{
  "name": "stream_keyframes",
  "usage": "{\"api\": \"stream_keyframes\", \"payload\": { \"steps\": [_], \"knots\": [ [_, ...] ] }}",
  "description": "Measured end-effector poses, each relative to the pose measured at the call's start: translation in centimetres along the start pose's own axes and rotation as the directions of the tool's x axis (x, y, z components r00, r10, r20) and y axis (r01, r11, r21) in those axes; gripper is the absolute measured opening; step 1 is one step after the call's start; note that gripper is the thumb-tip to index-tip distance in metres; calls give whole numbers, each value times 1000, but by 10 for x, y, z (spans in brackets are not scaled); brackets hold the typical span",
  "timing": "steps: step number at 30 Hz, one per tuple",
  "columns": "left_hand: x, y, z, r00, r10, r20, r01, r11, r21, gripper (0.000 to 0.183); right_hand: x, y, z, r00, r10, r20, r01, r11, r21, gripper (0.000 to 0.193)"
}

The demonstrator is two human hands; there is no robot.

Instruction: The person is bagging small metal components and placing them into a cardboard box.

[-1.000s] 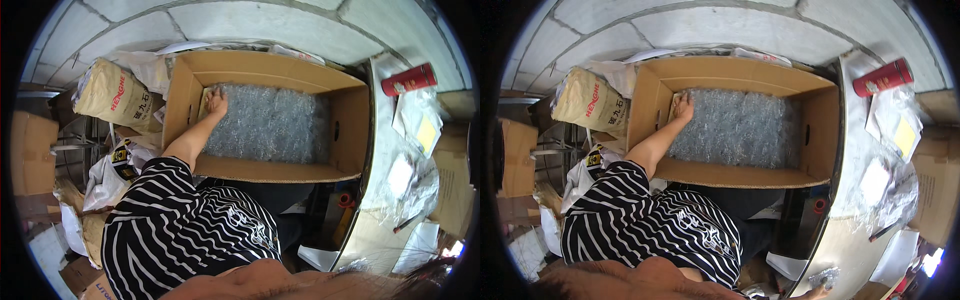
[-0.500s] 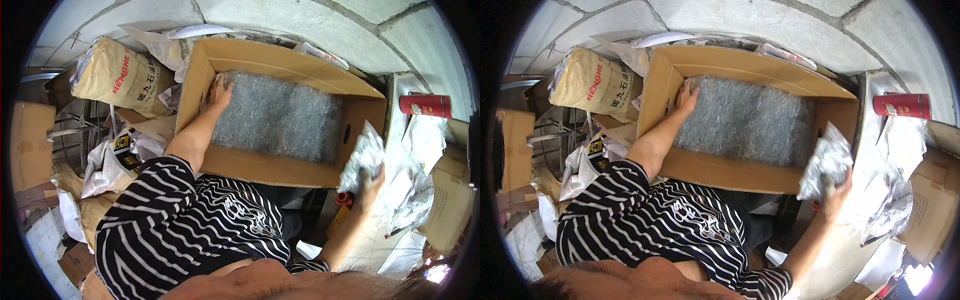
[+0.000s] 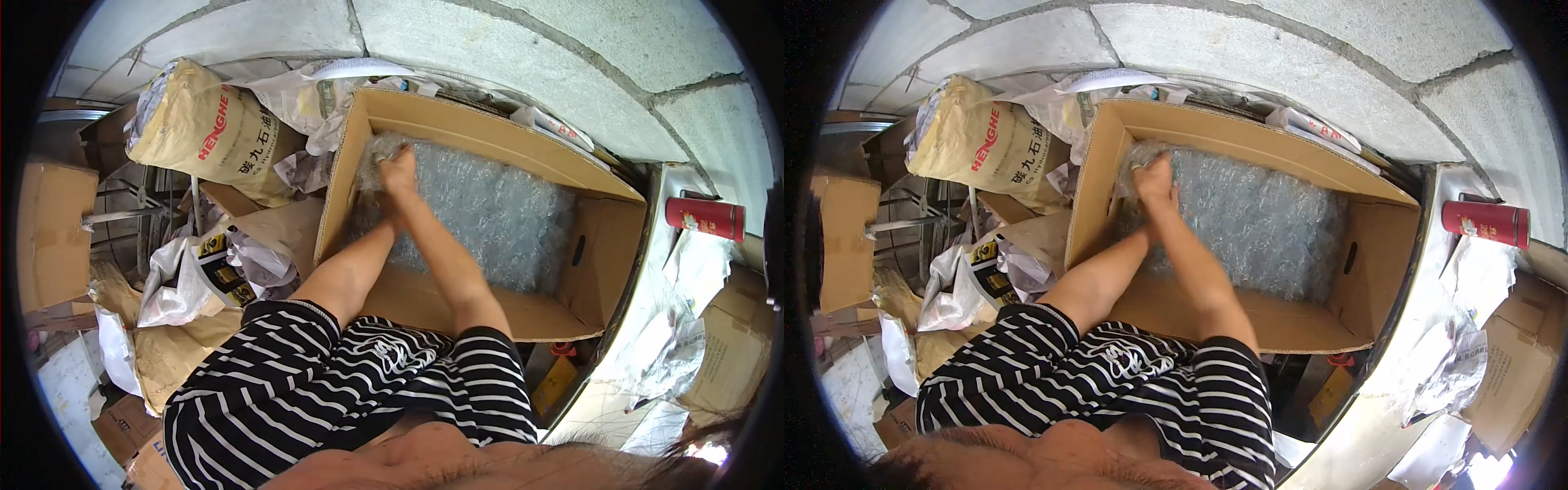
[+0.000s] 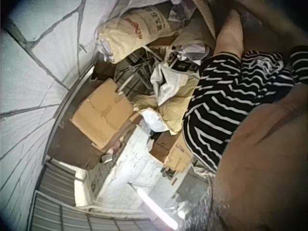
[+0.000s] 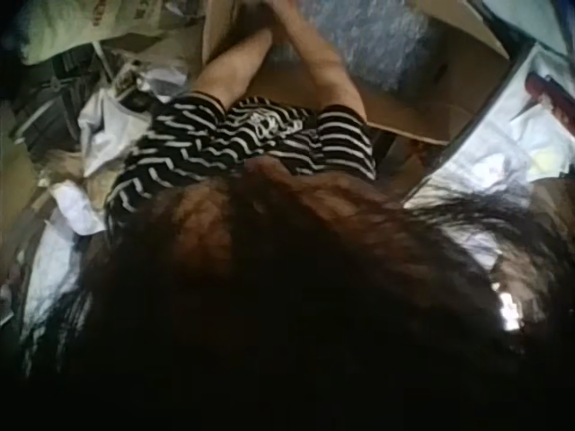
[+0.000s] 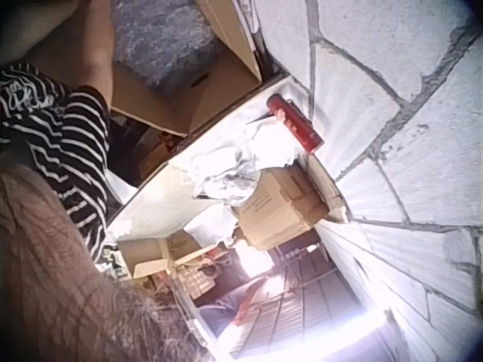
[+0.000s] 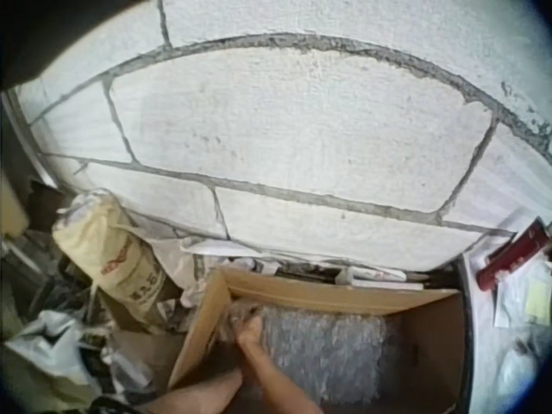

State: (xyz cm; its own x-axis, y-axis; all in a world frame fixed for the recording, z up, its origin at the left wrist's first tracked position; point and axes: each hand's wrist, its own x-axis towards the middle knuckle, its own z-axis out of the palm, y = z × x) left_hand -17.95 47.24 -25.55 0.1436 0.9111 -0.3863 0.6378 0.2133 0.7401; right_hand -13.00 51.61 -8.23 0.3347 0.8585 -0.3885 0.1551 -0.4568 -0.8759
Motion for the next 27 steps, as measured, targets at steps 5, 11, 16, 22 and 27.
{"api": "stream_keyframes", "payload": {
  "steps": [5, 11, 16, 22, 27],
  "knots": [
    [-23, 73, 4, 978, 14, -210, 55, 946, 318, 62, 9, 25, 29, 994, 107, 5, -92, 873, -480, 75],
    [-24, 93, -6, 947, 70, -312, 97, 868, 487, 59, 1, 1, 8, 952, 106, 286, 79, 821, -566, 68],
    [24, 49, -23, 977, -178, -121, 213, 726, 654, 54, -21, -69, -27, 923, 69, 379, 168, 813, -558, 49],
    [-2, 54, -7, 951, 294, -91, -254, 917, 308, 51, -5, -28, -121, 887, -127, 444, 314, 871, -378, 37],
    [-38, 130, -34, 932, 354, -78, -322, 908, 270, 54, -64, 3, -228, 938, -164, 307, 270, 898, -346, 42]
  ]
}}
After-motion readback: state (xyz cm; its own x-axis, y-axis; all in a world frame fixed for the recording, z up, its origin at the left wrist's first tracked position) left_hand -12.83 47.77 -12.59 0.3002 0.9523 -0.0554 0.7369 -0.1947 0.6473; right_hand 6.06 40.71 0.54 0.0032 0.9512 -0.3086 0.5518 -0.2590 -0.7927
